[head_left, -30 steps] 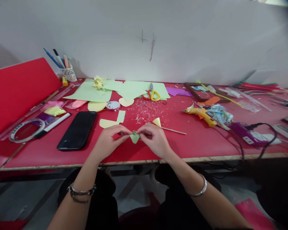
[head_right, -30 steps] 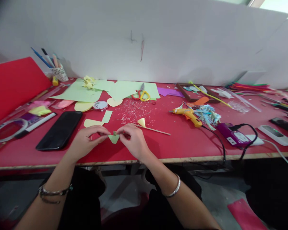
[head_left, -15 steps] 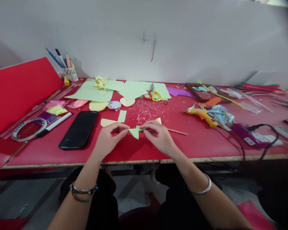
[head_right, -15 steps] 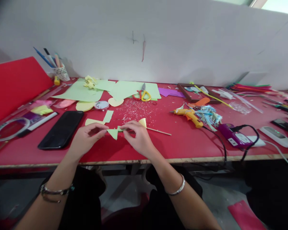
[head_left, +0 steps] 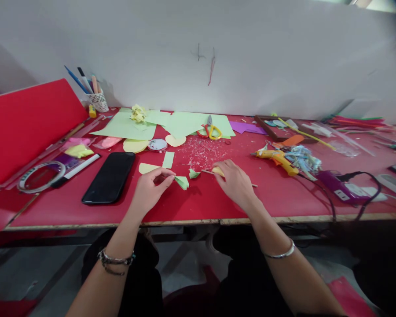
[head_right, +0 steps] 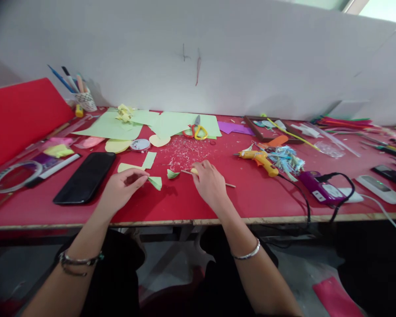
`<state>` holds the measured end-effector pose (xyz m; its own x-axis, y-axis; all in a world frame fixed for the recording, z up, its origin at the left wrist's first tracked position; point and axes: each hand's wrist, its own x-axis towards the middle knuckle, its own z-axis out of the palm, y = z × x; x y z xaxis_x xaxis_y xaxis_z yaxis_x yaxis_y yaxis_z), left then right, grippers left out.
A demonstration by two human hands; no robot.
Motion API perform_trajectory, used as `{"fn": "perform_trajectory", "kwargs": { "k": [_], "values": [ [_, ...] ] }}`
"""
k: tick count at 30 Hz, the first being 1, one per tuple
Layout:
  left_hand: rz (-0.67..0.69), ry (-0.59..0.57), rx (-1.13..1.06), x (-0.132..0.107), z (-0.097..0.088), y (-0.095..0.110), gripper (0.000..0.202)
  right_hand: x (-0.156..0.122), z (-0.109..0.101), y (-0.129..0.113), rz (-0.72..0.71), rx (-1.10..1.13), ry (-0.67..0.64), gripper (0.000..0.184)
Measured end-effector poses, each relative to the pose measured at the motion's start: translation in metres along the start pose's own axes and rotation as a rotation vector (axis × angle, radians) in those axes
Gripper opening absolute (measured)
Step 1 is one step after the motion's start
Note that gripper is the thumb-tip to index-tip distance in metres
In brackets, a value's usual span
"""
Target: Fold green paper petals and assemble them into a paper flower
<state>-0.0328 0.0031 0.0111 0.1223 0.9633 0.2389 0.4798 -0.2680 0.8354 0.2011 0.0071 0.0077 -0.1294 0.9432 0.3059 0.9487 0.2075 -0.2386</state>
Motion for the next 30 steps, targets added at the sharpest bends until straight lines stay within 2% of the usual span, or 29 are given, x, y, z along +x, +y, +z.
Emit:
{"fn": "perform_trajectory", "kwargs": {
  "k": [4,11,16,22,27,30],
  "values": [
    [0.008,-0.021,0.041,0.000,0.000,-0.002,0.020,0.001,-0.002,0.002,-0.004,0.033,0.021,0.022],
    [-0.015,-0.048,0.079,0.000,0.000,-0.004,0.020,0.001,-0.002,0.002,-0.012,0.012,-0.026,0.022],
    [-0.024,-0.072,0.116,-0.001,0.001,-0.006,0.027,0.003,-0.004,0.001,0.015,-0.013,0.012,0.025],
    [0.031,-0.204,0.274,-0.002,0.005,-0.005,0.035,0.002,-0.002,0.002,-0.005,-0.053,-0.026,0.032],
    [0.128,-0.365,0.241,-0.002,-0.003,-0.008,0.041,0.001,-0.002,-0.003,-0.035,-0.091,0.030,0.034],
    [0.121,-0.355,0.215,0.000,-0.006,-0.012,0.034,0.001,-0.001,-0.014,-0.086,-0.035,0.029,0.034]
  ]
}}
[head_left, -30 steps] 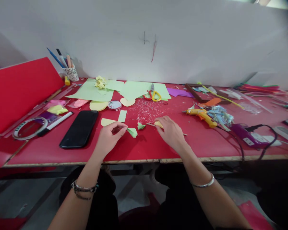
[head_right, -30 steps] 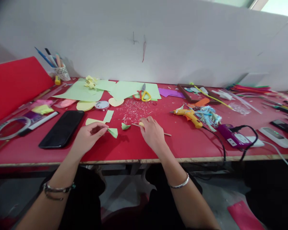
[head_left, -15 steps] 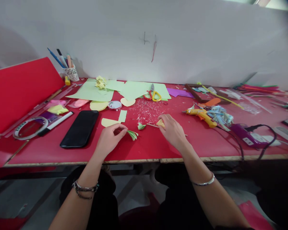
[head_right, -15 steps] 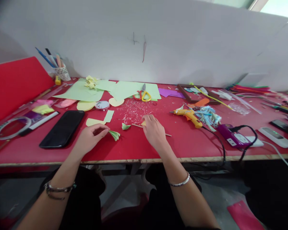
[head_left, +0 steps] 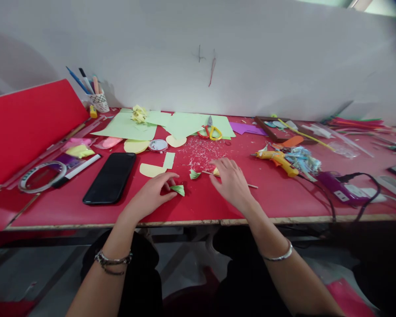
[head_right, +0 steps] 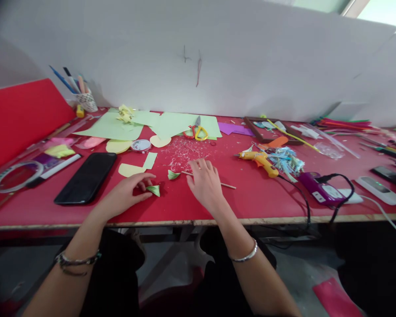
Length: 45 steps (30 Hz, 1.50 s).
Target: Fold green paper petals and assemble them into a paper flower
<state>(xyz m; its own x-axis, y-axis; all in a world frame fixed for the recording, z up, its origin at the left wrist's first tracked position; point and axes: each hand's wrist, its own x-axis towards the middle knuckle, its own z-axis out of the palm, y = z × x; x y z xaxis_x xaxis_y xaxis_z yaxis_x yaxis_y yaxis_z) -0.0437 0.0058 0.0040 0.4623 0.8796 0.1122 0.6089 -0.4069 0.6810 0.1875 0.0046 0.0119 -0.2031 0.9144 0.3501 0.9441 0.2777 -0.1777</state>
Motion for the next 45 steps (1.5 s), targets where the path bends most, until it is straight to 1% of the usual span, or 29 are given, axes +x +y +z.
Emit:
{"fn": "perform_trajectory", "kwargs": {
  "k": [3,8,13,18,22,26,28,33,35,38,41,43,45],
  "values": [
    [0.010,0.018,0.053,0.002,0.001,-0.002,0.018,-0.001,0.004,-0.014,-0.082,0.067,-0.021,0.036],
    [-0.002,0.042,0.154,0.003,0.001,-0.002,0.016,-0.003,0.013,-0.027,-0.139,0.070,-0.056,0.031],
    [-0.004,0.063,0.142,0.003,-0.001,-0.002,0.018,-0.002,0.014,-0.027,-0.147,0.085,-0.105,0.018],
    [0.009,0.051,0.121,0.002,-0.001,-0.002,0.019,-0.002,0.014,-0.026,-0.178,0.122,-0.113,0.017],
    [0.008,0.035,0.112,0.002,-0.001,-0.001,0.021,-0.001,0.015,-0.024,-0.199,0.155,-0.091,0.016],
    [0.061,-0.009,0.115,0.000,0.000,-0.001,0.024,0.000,0.013,-0.022,-0.219,0.192,-0.024,0.016],
    [0.079,-0.019,0.131,0.000,0.001,-0.002,0.023,0.000,0.012,-0.021,-0.194,0.225,-0.010,0.016],
    [0.055,0.003,0.177,0.003,0.004,0.000,0.015,-0.002,0.011,-0.021,-0.065,0.389,-0.106,0.016],
    [0.045,0.024,0.214,0.003,0.004,0.001,0.015,-0.003,0.012,-0.021,-0.049,0.517,-0.090,0.015],
    [-0.009,0.085,0.247,0.001,0.003,0.004,0.017,-0.003,0.012,-0.021,-0.014,0.778,-0.029,0.011],
    [-0.101,0.179,0.160,-0.001,0.002,0.005,0.020,-0.002,0.010,-0.021,0.037,0.964,0.026,0.006],
    [-0.137,0.222,0.041,-0.001,0.003,0.004,0.023,-0.001,0.008,-0.021,0.084,1.018,0.027,0.009],
    [-0.138,0.237,-0.072,0.000,0.005,0.004,0.024,-0.001,0.007,-0.023,0.122,1.049,0.020,0.014]
  ]
}}
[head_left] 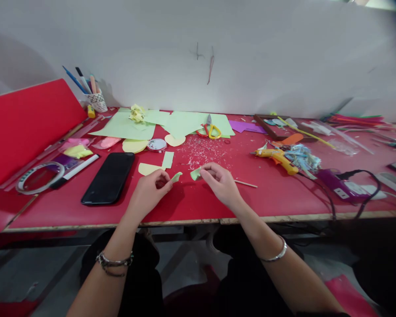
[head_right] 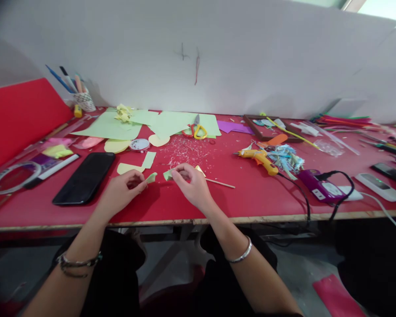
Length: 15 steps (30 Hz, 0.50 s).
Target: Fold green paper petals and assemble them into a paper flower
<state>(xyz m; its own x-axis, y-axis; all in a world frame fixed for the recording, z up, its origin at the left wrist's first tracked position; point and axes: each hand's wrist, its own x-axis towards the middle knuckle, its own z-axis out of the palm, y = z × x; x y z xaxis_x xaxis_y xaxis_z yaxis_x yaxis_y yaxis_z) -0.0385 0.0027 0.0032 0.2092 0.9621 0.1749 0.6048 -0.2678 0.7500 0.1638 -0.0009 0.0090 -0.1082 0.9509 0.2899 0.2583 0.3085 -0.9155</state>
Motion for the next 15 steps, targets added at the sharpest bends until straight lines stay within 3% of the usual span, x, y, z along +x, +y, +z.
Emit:
{"fn": "perform_trajectory", "kwargs": {
  "k": [4,11,15],
  "values": [
    [-0.002,-0.023,-0.125,0.000,0.004,0.002,0.019,-0.001,0.006,0.002,-0.010,0.014,-0.002,0.009],
    [0.073,-0.031,-0.018,0.000,0.007,0.007,0.008,-0.003,0.010,0.008,-0.066,-0.192,-0.035,0.004],
    [0.075,-0.039,0.002,0.001,0.006,0.006,0.007,-0.006,0.001,-0.005,-0.205,-0.351,-0.193,0.013]
  ]
}}
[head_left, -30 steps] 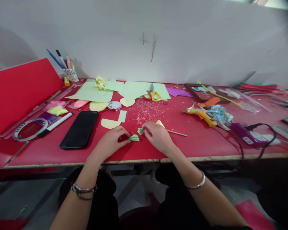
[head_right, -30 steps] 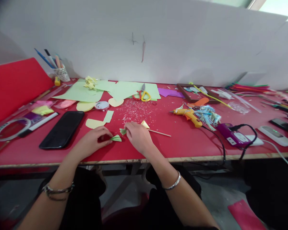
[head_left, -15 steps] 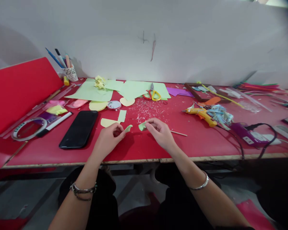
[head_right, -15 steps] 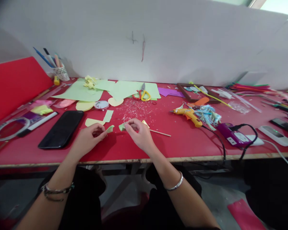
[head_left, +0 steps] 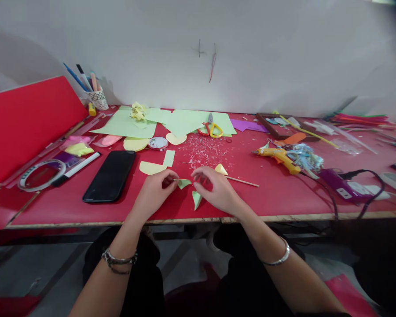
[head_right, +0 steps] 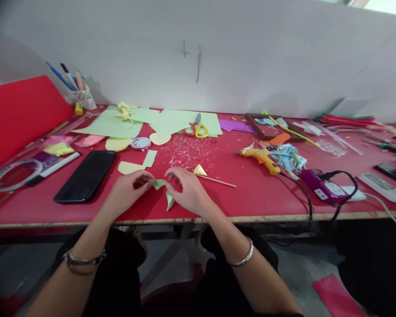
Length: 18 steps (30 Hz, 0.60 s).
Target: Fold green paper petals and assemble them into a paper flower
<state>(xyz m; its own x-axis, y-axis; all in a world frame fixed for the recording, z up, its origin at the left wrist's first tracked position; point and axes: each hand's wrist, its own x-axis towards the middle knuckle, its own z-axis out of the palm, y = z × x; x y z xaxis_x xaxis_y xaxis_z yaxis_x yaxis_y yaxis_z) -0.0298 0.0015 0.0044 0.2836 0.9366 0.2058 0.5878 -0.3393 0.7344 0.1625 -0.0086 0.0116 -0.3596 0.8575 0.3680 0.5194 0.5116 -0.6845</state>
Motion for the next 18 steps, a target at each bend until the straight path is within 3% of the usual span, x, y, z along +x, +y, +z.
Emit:
{"fn": "perform_trajectory", "kwargs": {
  "k": [6,9,13,18],
  "values": [
    [0.012,-0.003,0.021,0.000,-0.003,-0.002,0.011,-0.006,-0.023,-0.007,-0.143,-0.131,-0.415,0.027],
    [0.014,-0.007,0.028,0.001,-0.003,-0.002,0.014,-0.007,-0.023,-0.004,-0.153,-0.126,-0.511,0.026],
    [0.000,-0.019,0.032,0.001,-0.002,-0.001,0.014,-0.005,-0.018,0.000,-0.114,-0.114,-0.459,0.017],
    [-0.008,-0.030,0.006,0.000,-0.002,0.000,0.016,-0.003,-0.019,0.001,-0.149,-0.116,-0.243,0.015]
  ]
}}
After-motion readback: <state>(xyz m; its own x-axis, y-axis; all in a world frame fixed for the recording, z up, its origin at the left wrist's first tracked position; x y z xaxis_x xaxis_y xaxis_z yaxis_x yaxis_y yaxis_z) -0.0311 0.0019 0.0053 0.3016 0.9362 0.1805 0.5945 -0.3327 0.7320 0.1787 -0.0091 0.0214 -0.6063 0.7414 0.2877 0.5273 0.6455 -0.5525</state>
